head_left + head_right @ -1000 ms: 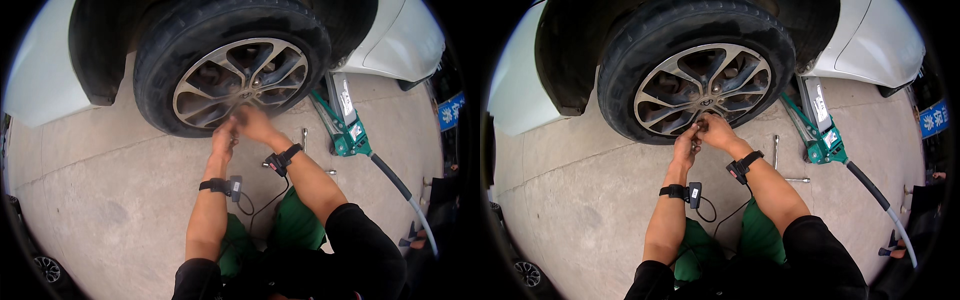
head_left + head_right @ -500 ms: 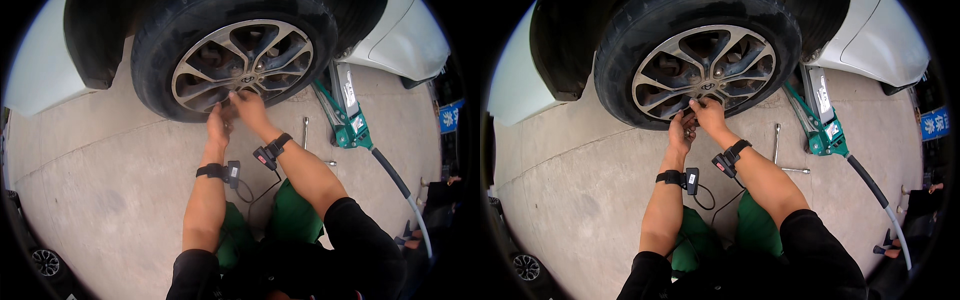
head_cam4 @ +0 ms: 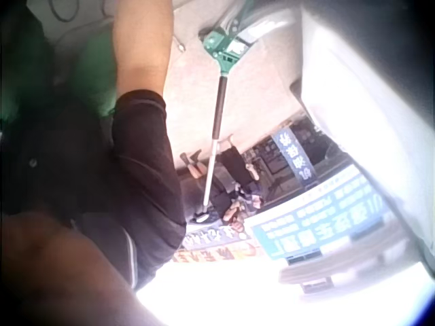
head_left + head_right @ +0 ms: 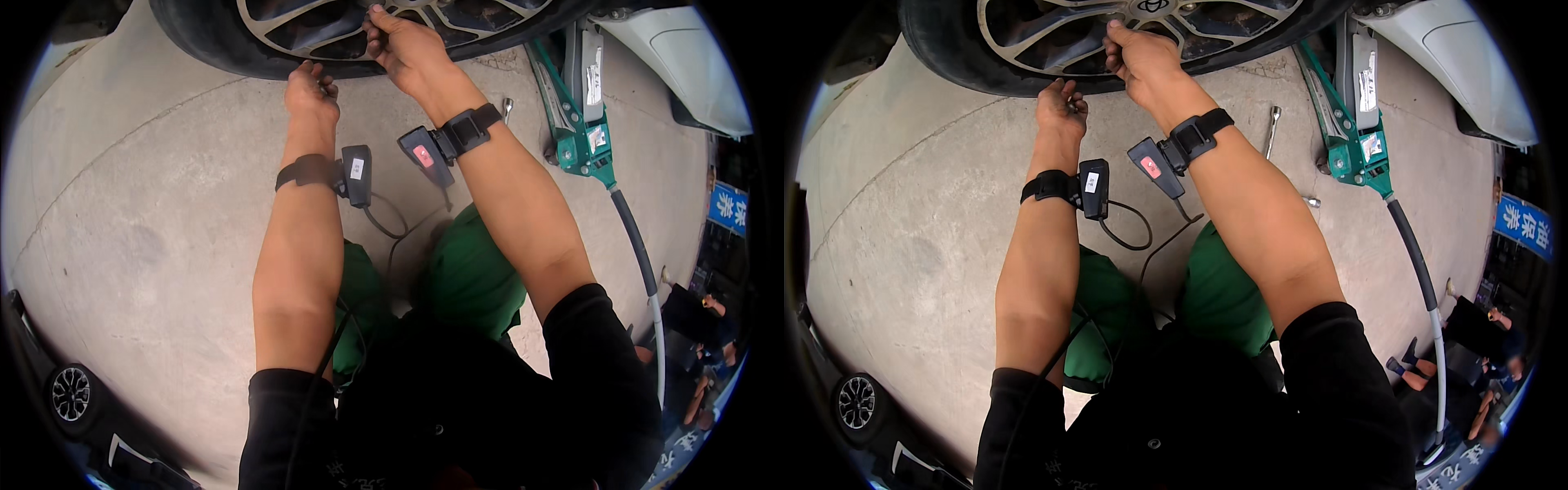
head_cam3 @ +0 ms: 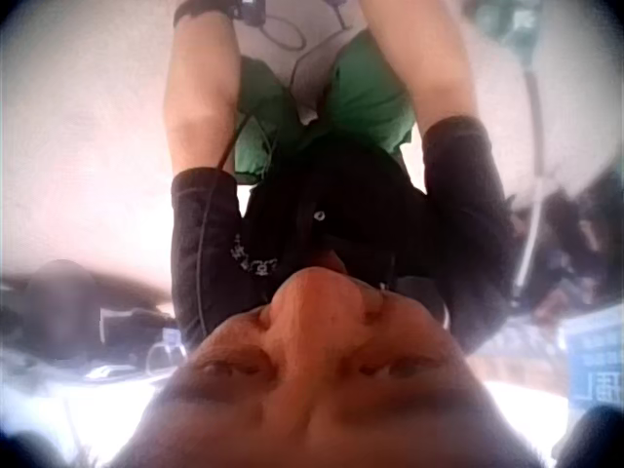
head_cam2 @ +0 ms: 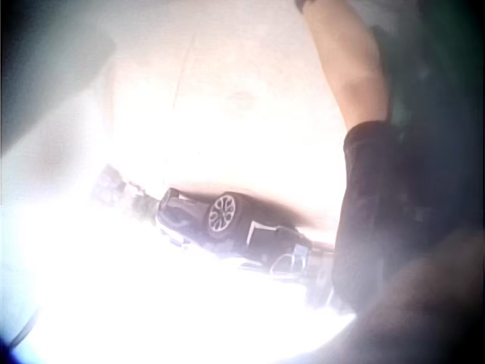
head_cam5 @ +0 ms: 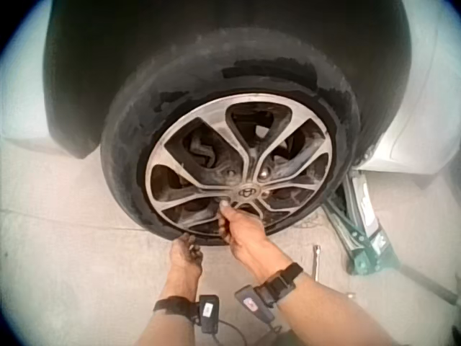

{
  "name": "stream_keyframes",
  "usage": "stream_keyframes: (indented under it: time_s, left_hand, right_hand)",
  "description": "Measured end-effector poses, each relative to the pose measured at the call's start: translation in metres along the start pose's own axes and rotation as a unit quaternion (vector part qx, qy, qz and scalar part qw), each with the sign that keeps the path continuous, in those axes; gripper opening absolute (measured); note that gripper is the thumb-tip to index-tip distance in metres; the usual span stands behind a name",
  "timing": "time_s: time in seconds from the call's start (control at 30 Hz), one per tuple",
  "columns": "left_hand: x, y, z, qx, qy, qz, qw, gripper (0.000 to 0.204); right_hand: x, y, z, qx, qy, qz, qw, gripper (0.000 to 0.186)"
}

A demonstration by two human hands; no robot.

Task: The person mounts a tire onto the wheel hub and tightens the lug nuts using a cross wrench.

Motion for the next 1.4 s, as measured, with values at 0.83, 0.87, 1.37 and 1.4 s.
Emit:
stream_keyframes:
  time_s: [0.83, 0.87, 1.37, 1.4]
  left_hand:
    - [-0.021, -0.001, 0.011, -0.012, -0.018, 0.012, 1.0, 0.008]
    - [-0.021, -0.001, 0.011, -0.013, -0.02, 0.011, 1.0, 0.009]
    - [-0.049, -0.009, 0.031, -0.161, -0.093, -0.107, 0.977, 0.004]
    - [-0.05, -0.008, 0.035, -0.161, -0.09, -0.11, 0.977, 0.004]
  right_hand:
    - [0.004, -0.004, -0.019, -0.037, 0.027, -0.027, 0.999, 0.008]
    - [0.004, -0.003, -0.018, -0.037, 0.018, -0.021, 0.999, 0.011]
    - [-0.002, -0.002, -0.024, -0.134, 0.004, -0.105, 0.985, 0.027]
    - [-0.004, 0.004, -0.023, -0.132, 0.0, -0.109, 0.985, 0.027]
Point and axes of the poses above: each hand's wrist, its own x-axis away from the middle knuckle, its own z-axis out of the back of the hand, y = z × x, the point moved 1 cm from there along -x, towards the middle knuckle, and after that the axes turned 7 degrees about -x, right-handed, at the moved point
